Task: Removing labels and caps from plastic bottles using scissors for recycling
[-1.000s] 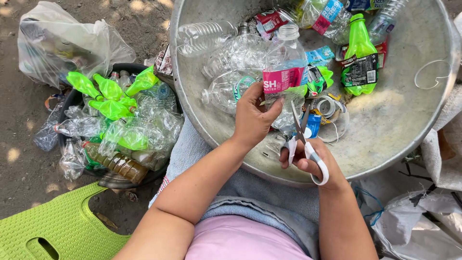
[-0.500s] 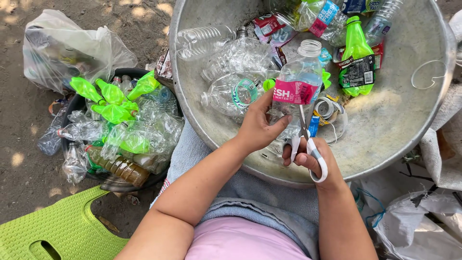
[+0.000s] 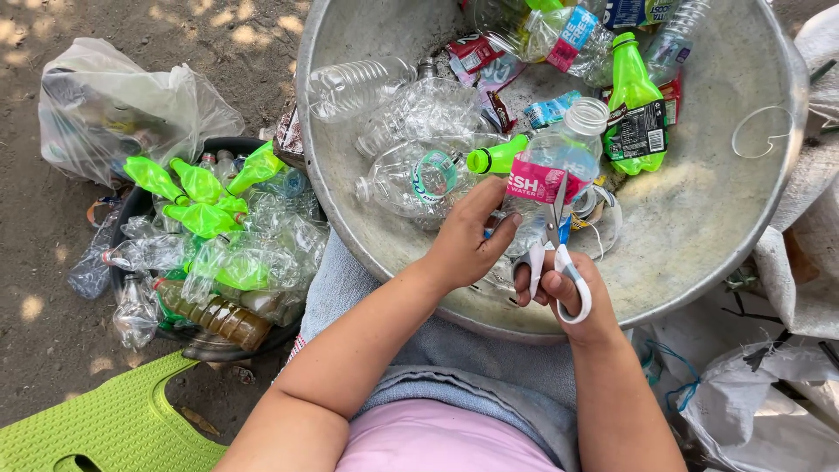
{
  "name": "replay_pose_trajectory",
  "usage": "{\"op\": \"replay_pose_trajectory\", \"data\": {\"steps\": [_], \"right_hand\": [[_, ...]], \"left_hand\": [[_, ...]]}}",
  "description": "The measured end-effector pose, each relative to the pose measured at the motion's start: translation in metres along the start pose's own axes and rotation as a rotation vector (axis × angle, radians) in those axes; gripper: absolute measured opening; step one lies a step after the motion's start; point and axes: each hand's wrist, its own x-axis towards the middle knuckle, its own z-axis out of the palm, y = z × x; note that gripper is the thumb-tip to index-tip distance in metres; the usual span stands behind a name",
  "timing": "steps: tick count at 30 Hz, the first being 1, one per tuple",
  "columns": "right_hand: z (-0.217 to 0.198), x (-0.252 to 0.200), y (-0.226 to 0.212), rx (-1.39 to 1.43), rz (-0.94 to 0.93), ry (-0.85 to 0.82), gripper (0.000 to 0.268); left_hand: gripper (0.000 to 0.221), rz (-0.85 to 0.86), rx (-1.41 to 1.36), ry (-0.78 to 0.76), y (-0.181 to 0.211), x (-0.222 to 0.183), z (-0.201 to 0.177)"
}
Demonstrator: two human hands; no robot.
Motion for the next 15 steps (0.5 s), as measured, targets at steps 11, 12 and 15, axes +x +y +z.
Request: {"op": "replay_pose_trajectory", "data": {"steps": [11,12,15], "right_hand": [[0.004,0.000,0.003,-0.034,0.027,0.189,0.058],[0.003,0.001,0.005,-0.034,0.027,0.189,0.058],[0.000,0.002,0.012,-0.033,0.034,0.215,0.053]], "left_hand": [[0.032,0.027,0.073,0.158,0.003,0.003,0.008],[0.032,0.027,0.073,0.158,0.004,0.003,0.009],[0.033,0.011,0.069,0.173,0.004,0.003,0.010]]}}
